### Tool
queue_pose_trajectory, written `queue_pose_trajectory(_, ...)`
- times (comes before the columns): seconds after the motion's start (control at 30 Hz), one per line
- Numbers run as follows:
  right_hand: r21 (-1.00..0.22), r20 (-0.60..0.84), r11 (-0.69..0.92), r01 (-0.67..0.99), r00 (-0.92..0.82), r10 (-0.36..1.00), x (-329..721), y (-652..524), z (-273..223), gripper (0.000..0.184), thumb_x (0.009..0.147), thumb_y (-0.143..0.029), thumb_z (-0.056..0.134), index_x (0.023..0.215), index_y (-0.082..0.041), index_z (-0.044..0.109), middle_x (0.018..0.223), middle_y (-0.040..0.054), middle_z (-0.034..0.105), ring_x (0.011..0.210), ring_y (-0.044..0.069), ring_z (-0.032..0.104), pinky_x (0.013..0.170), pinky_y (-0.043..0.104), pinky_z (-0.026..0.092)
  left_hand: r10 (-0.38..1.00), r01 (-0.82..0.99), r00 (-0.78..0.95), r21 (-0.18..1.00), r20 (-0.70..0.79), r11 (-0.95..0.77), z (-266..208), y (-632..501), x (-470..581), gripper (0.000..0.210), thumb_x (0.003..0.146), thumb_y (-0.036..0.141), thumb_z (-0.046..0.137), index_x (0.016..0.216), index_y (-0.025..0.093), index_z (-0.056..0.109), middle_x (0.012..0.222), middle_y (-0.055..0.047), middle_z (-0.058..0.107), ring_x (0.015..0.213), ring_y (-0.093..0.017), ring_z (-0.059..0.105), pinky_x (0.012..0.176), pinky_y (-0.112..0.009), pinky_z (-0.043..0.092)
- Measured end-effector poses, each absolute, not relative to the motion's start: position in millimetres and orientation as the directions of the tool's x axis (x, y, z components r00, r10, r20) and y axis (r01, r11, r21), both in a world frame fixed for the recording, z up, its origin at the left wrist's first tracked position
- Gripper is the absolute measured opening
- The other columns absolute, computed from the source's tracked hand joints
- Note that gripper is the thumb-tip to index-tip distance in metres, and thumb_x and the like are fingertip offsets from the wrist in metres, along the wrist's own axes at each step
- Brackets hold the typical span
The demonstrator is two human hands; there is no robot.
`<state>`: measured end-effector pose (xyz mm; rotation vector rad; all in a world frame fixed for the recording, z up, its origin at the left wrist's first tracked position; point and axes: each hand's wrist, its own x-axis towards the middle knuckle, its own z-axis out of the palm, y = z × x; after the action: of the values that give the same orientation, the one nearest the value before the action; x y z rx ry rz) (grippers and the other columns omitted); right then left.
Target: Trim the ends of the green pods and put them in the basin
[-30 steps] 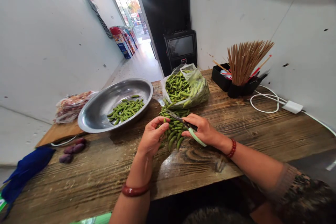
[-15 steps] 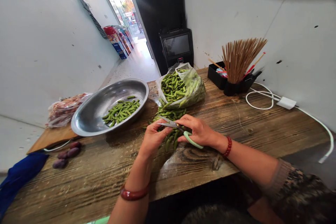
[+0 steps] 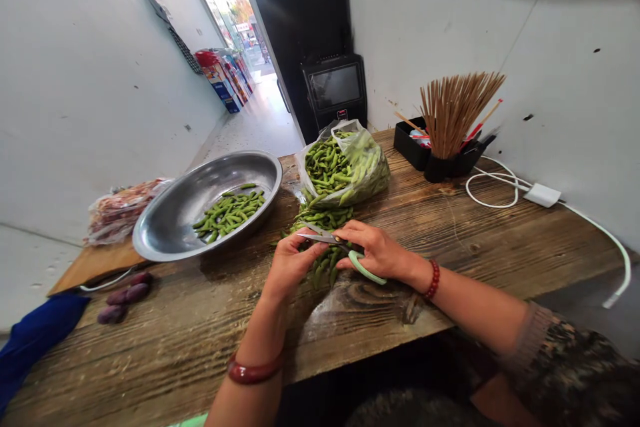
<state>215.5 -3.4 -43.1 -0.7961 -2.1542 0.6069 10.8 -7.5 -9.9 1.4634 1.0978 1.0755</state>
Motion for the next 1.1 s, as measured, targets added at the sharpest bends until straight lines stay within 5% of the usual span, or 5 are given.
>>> queue_pose_trajectory(0.37, -0.593, 0.437, 0.689, 0.416, -0.553, 0.71, 218, -1, -46, 0.045, 0.082, -0.036, 0.07, 0.121, -0.018, 0.059, 0.104, 0.0088, 0.061, 0.093, 0.02, 0.062, 0.083, 0.03, 0.05, 0.976, 0.304, 0.179, 0.936, 0.127, -0.178, -19, 1, 0, 0.015, 0.071, 0.026, 0.074, 0.082, 0.015, 0.075, 0.08, -0.006, 0.069, 0.078, -0.019, 0.06, 0.077, -0.03, 0.046)
queue_pose_trajectory(0.53, -0.585, 0.432, 0.691, 0.426, -0.557, 0.709, 218, 0, -46, 0.045, 0.081, -0.035, 0.071, 0.121, -0.018, 0.059, 0.103, 0.0091, 0.063, 0.093, 0.021, 0.062, 0.082, 0.03, 0.051, 0.984, 0.308, 0.129, 0.938, 0.126, -0.161, -17, 2, -3, 0.013, 0.065, 0.024, 0.078, 0.064, 0.015, 0.069, 0.067, -0.002, 0.062, 0.066, -0.014, 0.056, 0.062, -0.024, 0.045)
queue_pose_trajectory(0.7, -0.588, 0.481, 0.694, 0.415, -0.511, 0.713, 219, 1, -44, 0.044, 0.08, -0.035, 0.072, 0.118, -0.016, 0.061, 0.099, 0.0088, 0.063, 0.087, 0.02, 0.062, 0.077, 0.03, 0.05, 0.995, -0.06, 0.054, 0.995, -0.082, 0.085, -8, -2, 0, 0.023, 0.066, 0.028, 0.079, 0.072, 0.016, 0.06, 0.054, 0.007, 0.049, 0.039, -0.003, 0.034, 0.037, -0.014, 0.025)
queue_pose_trajectory(0.8, -0.608, 0.507, 0.679, 0.412, -0.457, 0.731, 218, 1, -44, 0.047, 0.078, -0.036, 0.073, 0.118, -0.014, 0.06, 0.095, 0.0074, 0.062, 0.077, 0.017, 0.059, 0.07, 0.029, 0.05, 0.992, -0.276, 0.055, 0.953, -0.117, 0.127, -6, -2, 4, 0.031, 0.064, 0.029, 0.081, 0.072, 0.015, 0.055, 0.063, 0.005, 0.056, 0.039, -0.001, 0.037, 0.033, -0.012, 0.022)
queue_pose_trajectory(1.1, -0.571, 0.484, 0.706, 0.419, -0.523, 0.702, 215, -3, -48, 0.061, 0.075, -0.043, 0.075, 0.127, -0.019, 0.054, 0.105, 0.0087, 0.059, 0.086, 0.02, 0.059, 0.076, 0.033, 0.052, 0.988, -0.472, 0.0, 0.871, -0.154, 0.135, -11, 2, 7, 0.035, 0.061, 0.029, 0.084, 0.072, 0.014, 0.054, 0.059, 0.006, 0.056, 0.037, 0.0, 0.037, 0.03, -0.01, 0.024)
